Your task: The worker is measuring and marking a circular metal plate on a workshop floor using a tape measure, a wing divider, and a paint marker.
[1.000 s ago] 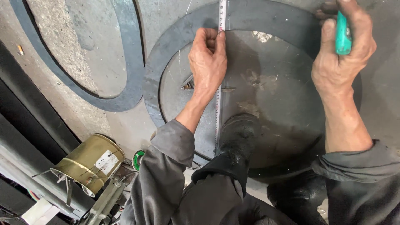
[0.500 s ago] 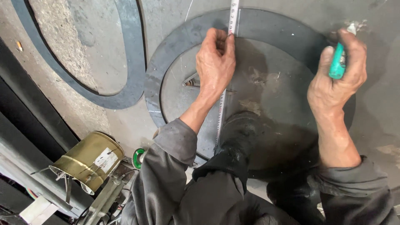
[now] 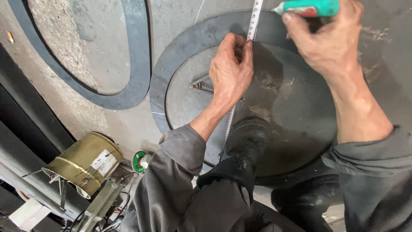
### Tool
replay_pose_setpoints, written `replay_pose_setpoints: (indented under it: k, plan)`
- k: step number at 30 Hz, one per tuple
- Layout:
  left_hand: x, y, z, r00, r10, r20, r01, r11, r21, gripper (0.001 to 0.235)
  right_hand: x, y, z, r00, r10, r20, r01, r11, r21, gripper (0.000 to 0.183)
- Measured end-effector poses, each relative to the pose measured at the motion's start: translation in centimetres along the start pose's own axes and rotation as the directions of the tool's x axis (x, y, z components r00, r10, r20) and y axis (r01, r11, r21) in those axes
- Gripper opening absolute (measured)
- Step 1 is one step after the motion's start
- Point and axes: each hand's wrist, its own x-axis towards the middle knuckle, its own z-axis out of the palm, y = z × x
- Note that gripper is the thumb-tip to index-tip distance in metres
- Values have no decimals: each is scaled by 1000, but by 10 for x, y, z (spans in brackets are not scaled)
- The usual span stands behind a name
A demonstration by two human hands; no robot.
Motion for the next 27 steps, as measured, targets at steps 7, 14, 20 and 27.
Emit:
replay_pose_setpoints:
  k: [7, 14, 20, 27]
  plan:
    - [1, 2, 2, 1000, -13, -11, 13, 1000, 0, 19, 7, 2, 9, 987, 158, -11, -156, 982, 106, 9]
    - [0, 0, 2, 998, 42, -43, -41, 999, 26, 18, -34, 30, -11, 981, 158, -112, -167, 983, -72, 12]
    - [9, -3, 5, 990, 136, -43, -137, 991, 1, 16, -46, -6, -11, 956, 163, -243, -178, 983, -43, 24]
    - [-16, -18, 5, 974, 199, 107, -206, 977, 52, 14, -92, -35, -6, 846, 383, -372, -348, 924, 159, 27]
